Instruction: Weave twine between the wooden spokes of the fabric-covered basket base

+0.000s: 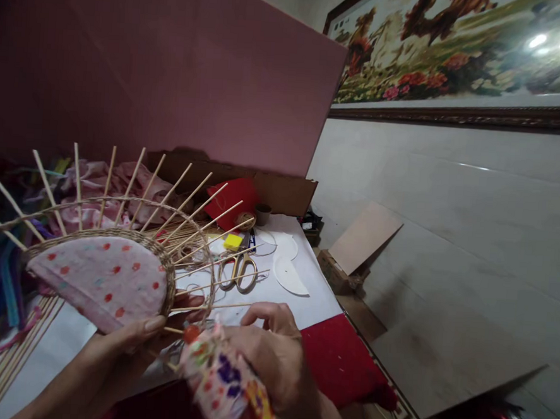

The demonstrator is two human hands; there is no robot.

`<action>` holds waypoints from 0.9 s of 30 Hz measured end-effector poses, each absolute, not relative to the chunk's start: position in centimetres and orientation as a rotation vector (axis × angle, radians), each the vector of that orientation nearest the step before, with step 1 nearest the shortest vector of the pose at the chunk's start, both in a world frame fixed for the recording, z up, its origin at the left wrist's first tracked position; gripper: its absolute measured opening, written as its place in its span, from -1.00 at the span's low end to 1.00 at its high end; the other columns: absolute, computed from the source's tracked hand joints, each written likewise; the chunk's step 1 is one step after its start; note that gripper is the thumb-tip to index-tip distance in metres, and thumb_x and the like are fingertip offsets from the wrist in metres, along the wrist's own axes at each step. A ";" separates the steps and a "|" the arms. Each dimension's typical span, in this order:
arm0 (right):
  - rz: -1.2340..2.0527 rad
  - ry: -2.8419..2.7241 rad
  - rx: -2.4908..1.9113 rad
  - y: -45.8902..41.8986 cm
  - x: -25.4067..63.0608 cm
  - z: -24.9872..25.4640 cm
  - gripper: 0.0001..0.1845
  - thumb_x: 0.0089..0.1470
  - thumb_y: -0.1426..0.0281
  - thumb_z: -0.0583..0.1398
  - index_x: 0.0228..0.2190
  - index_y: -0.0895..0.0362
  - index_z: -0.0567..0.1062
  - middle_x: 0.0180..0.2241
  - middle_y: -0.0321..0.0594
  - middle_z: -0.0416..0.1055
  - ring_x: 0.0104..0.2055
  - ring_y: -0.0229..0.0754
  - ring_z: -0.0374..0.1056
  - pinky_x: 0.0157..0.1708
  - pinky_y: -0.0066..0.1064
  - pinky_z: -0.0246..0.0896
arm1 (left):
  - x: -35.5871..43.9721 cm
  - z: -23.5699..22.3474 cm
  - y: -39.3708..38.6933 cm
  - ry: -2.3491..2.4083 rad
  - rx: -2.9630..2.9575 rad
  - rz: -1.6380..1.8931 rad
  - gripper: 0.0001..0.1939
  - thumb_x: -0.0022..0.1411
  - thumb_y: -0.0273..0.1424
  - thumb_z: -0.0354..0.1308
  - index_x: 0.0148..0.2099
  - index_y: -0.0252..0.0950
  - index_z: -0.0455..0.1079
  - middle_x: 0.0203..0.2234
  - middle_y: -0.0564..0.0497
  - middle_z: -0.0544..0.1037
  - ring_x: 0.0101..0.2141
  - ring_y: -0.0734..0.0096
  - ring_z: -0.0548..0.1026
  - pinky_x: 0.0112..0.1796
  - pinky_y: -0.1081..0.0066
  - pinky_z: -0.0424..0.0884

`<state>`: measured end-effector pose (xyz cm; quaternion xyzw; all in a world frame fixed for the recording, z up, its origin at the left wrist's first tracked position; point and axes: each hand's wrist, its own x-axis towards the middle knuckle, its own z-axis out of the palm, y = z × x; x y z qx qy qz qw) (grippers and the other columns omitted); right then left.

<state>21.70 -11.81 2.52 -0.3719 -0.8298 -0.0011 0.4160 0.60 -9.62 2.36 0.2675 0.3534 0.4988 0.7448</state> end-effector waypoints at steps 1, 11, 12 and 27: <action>-0.045 -2.146 -0.838 -11.4 21.6 2.5 -0.82 0.11 0.33 0.07 -0.27 0.04 0.45 -0.31 -0.30 0.52 -0.21 -0.19 0.38 -0.21 -0.38 0.21 | 0.6 2.4 -9.7 0.771 0.610 1.077 -0.75 0.09 -0.44 0.09 -0.20 -0.32 0.53 -0.19 -0.12 0.61 -0.06 0.05 0.46 0.03 0.15 0.25; -0.352 -2.170 -0.686 -11.0 20.8 2.1 -0.76 0.05 0.39 0.06 -0.25 0.17 0.44 -0.09 -0.21 0.46 -0.03 -0.09 0.23 -0.05 -0.27 0.00 | 0.6 2.6 -10.1 0.775 0.717 1.043 -0.76 0.01 -0.38 0.17 -0.25 -0.33 0.55 -0.15 -0.11 0.59 0.02 0.00 0.37 0.02 0.22 0.26; -0.361 -2.176 -0.684 -11.1 20.8 2.1 -0.76 0.05 0.37 0.06 -0.25 0.18 0.44 -0.09 -0.21 0.46 -0.03 -0.08 0.22 -0.05 -0.28 -0.01 | 0.6 2.6 -10.1 0.764 0.728 1.035 -0.76 0.01 -0.38 0.18 -0.25 -0.34 0.56 -0.14 -0.11 0.58 0.02 0.00 0.37 0.03 0.23 0.25; -0.474 -2.081 -0.650 -11.4 20.7 1.1 -0.79 0.10 0.36 0.03 -0.29 0.14 0.43 -0.08 -0.20 0.45 -0.07 -0.14 0.31 -0.11 -0.32 0.07 | 0.7 2.6 -10.5 0.783 0.685 1.044 -0.70 0.08 -0.37 0.09 -0.17 -0.33 0.54 -0.19 -0.13 0.60 -0.05 -0.04 0.43 0.03 0.10 0.22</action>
